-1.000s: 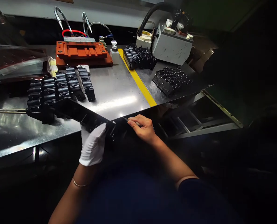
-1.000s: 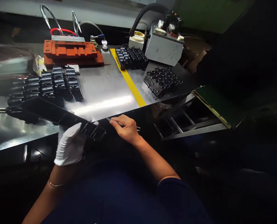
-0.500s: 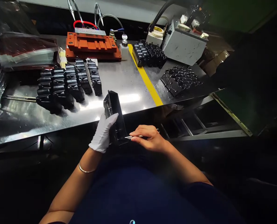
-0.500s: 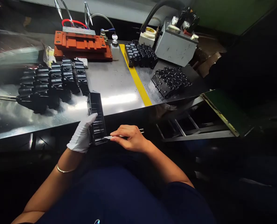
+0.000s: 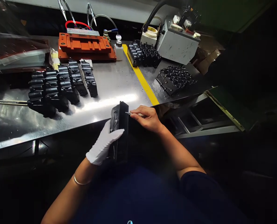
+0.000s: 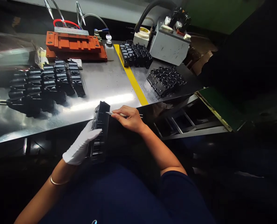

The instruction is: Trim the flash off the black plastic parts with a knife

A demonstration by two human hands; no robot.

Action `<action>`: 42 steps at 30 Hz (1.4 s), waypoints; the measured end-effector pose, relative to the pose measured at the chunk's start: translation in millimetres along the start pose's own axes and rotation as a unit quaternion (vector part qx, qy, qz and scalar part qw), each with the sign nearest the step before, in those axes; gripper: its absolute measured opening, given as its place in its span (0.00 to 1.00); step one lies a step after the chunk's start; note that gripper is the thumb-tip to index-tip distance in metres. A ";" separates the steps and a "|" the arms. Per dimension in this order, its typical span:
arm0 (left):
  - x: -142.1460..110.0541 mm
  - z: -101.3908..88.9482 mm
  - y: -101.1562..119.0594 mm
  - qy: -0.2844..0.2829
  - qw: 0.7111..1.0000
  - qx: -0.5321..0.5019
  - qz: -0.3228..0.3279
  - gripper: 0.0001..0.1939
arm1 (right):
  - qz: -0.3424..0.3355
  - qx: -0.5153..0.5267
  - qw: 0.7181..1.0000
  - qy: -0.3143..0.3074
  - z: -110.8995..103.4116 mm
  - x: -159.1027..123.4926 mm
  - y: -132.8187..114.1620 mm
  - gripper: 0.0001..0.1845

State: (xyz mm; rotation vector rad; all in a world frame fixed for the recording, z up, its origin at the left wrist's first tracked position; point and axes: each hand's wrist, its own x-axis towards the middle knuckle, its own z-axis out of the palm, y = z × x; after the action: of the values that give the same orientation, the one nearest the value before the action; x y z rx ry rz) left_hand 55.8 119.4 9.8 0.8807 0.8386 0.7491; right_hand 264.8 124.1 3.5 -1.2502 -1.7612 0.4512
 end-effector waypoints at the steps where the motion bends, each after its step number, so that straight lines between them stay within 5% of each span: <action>1: -1.2 -1.3 -0.1 -0.011 1.000 0.009 -0.006 0.27 | -0.002 -0.002 1.000 0.003 -1.1 1.7 2.8 0.09; 12: -7.0 -27.4 -5.9 -0.070 0.992 0.043 -0.099 0.25 | 0.004 -0.058 0.998 -0.013 6.6 -0.6 15.3 0.11; 17: -18.8 -30.7 -6.1 -0.160 0.978 0.086 -0.105 0.34 | 0.104 -0.099 0.987 0.066 -1.3 7.1 35.7 0.11; 20: -22.0 -37.0 -6.1 -0.191 0.972 0.019 -0.137 0.30 | 0.135 -0.039 0.990 0.012 -14.5 5.0 30.9 0.12; 27: -18.5 -50.7 -9.0 -0.222 0.944 -0.098 -0.226 0.27 | -0.066 0.017 0.980 -0.188 -41.5 4.0 -12.3 0.08; 33: -20.7 -54.4 -11.2 -0.208 0.944 -0.064 -0.246 0.28 | -0.089 -0.037 0.952 -0.290 -51.8 17.5 -17.0 0.09; 42: -20.4 -59.9 -20.0 -0.284 0.913 -0.078 -0.281 0.28 | -0.121 -0.036 0.952 -0.277 -43.0 24.6 -6.4 0.10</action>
State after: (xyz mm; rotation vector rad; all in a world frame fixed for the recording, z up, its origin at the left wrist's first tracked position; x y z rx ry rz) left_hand -1.0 114.5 -24.1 0.6135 0.4575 0.0340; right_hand 294.8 134.8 42.0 -0.9901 -2.3912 0.6414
